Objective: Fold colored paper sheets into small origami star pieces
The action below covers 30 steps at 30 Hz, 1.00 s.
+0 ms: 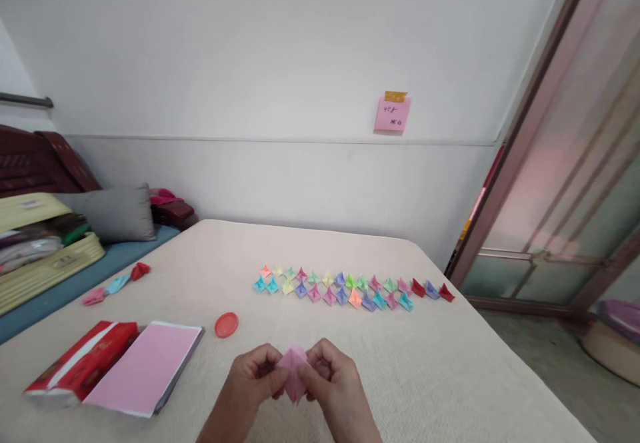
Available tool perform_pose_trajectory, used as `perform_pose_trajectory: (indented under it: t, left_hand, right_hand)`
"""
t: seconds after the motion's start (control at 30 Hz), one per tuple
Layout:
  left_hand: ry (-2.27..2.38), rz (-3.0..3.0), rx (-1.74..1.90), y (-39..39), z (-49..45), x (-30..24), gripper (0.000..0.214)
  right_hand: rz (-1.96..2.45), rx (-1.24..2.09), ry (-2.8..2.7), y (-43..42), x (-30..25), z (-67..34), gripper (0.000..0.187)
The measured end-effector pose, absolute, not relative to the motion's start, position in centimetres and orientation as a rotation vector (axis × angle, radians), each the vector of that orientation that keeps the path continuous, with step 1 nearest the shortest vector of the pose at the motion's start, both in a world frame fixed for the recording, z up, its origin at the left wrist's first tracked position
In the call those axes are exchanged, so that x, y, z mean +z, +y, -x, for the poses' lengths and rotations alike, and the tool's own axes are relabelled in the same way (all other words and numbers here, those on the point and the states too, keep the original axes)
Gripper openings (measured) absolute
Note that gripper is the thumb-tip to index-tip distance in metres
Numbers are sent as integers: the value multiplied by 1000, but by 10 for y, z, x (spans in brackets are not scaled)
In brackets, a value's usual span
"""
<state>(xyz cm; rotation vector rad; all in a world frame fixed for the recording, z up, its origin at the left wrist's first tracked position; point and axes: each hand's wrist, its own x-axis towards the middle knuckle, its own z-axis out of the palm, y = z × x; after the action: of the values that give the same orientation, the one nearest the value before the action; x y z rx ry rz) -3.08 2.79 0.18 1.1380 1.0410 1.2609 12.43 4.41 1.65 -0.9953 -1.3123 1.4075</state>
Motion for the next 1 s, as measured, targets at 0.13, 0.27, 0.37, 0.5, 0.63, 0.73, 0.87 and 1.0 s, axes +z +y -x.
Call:
perform_pose_trajectory:
  t: [0.13,0.27,0.37,0.5,0.63,0.73,0.87,1.0]
  left_hand:
    - [1026,-998,1357,27,27,3,14]
    - [987,-916,1462,27,24,3,21]
    - [984,-937,1478,26,24,3,18]
    - [974,-942,1504,26,25,3,16]
    - [964,-938,1508,26,24,7,16]
    - [976,-963,1481,23,24,10,13]
    - [968,-903,1520,21,24,8,6]
    - [907,-830,1541,19,21,7,4]
  right_hand:
    - [971,1465,-1239,42,15,-117,28]
    - [947,1446,-1145,42,17,-113,27]
    - [921,1448,-1114,41,19,-113,25]
    - [885,1459,-1110,41,19,-116,18]
    - [898,1447,-1105,42,18,-116,14]
    - [917,1443,-1052,41,17,-113,11]
    - [954,1427,-967,39,14,-110,8]
    - [900,1480,-882,37,12,-108,2]
